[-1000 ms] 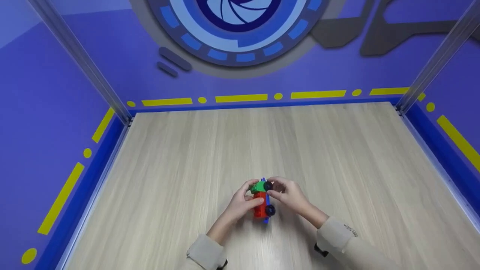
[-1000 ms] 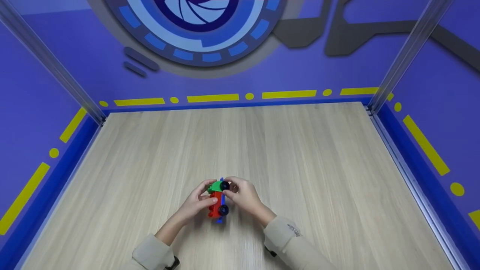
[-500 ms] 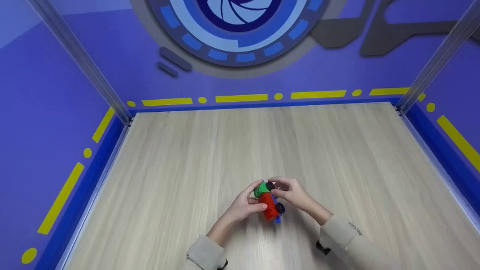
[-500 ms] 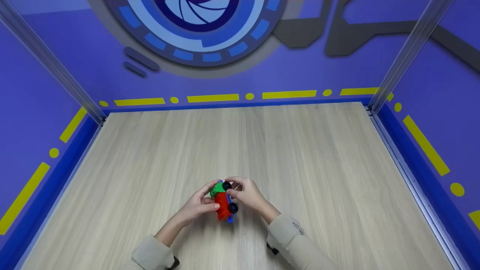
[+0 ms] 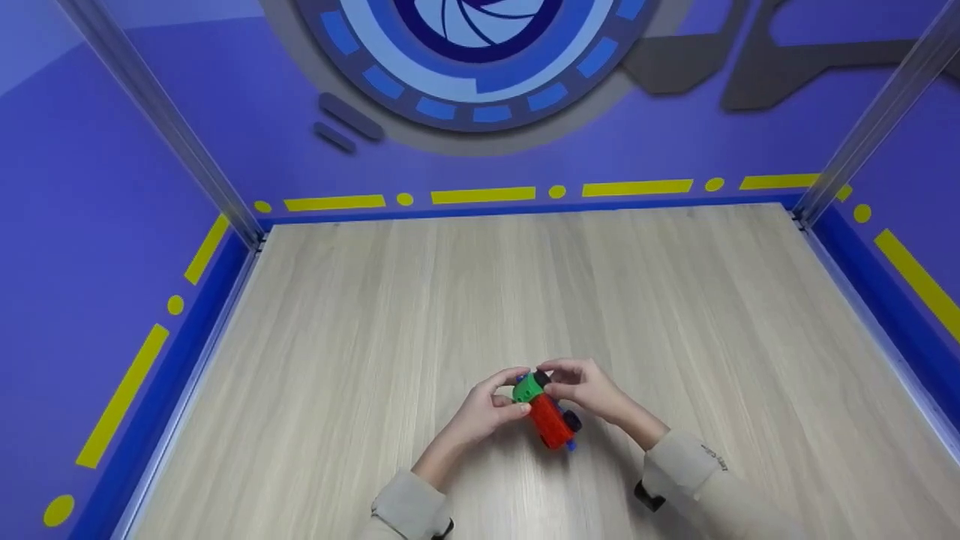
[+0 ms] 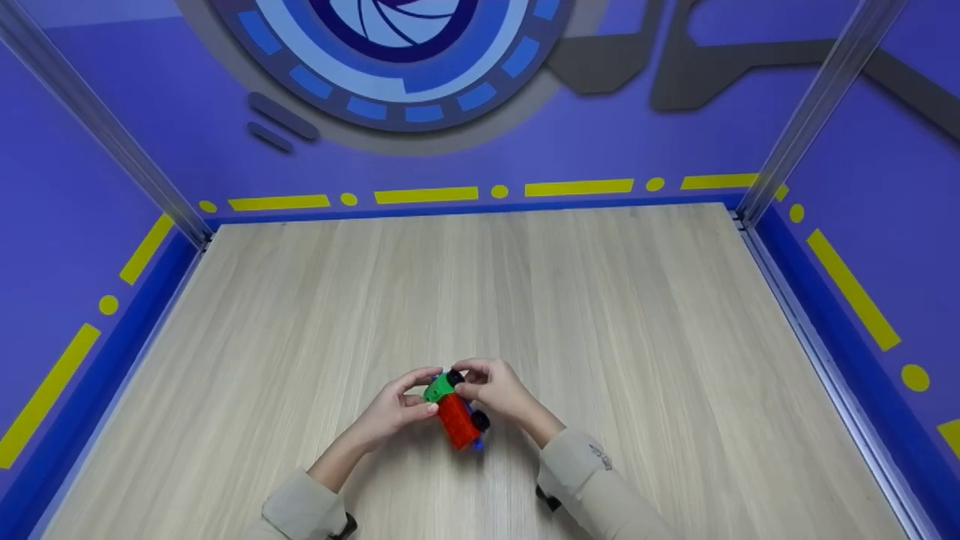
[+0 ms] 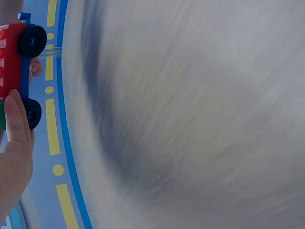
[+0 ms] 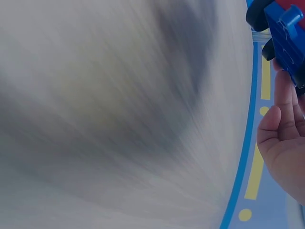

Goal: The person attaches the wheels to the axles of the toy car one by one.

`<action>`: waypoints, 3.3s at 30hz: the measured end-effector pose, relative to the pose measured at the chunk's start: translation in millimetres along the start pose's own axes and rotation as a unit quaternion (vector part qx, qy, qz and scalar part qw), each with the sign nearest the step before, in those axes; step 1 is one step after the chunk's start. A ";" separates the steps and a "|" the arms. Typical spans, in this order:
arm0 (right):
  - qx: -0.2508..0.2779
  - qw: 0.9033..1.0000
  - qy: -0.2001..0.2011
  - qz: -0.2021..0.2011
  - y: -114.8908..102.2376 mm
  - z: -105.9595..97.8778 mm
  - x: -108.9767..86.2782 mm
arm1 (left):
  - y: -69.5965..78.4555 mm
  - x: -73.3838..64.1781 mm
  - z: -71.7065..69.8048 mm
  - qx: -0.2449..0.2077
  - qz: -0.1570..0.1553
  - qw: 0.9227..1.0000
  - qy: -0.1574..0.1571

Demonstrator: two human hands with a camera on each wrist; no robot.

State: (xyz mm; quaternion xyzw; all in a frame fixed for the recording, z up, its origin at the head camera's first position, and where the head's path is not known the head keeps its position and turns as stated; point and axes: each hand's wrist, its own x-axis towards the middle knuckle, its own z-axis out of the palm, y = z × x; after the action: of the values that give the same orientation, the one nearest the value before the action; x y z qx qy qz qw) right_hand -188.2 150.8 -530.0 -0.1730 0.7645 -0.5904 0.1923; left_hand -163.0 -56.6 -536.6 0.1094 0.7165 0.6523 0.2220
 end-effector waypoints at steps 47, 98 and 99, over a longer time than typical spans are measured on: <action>-0.287 0.926 0.190 -0.157 14.7 23.8 -8.8 | -5.9 12.8 6.6 -0.012 -0.005 0.970 0.242; -0.369 0.917 0.155 0.000 31.7 -33.7 44.3 | -11.7 84.4 -10.7 0.455 -0.008 0.878 0.150; -0.365 0.918 0.154 0.005 32.2 -34.1 44.5 | -12.0 84.8 -10.4 0.456 -0.006 0.877 0.151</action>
State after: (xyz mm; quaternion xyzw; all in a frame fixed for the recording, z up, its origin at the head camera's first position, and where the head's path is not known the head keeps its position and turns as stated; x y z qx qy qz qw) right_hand -245.0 165.2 -557.4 -0.1342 0.9481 -0.2881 -0.0011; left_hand -240.7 -29.5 -562.8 0.0942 0.9599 0.2610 0.0403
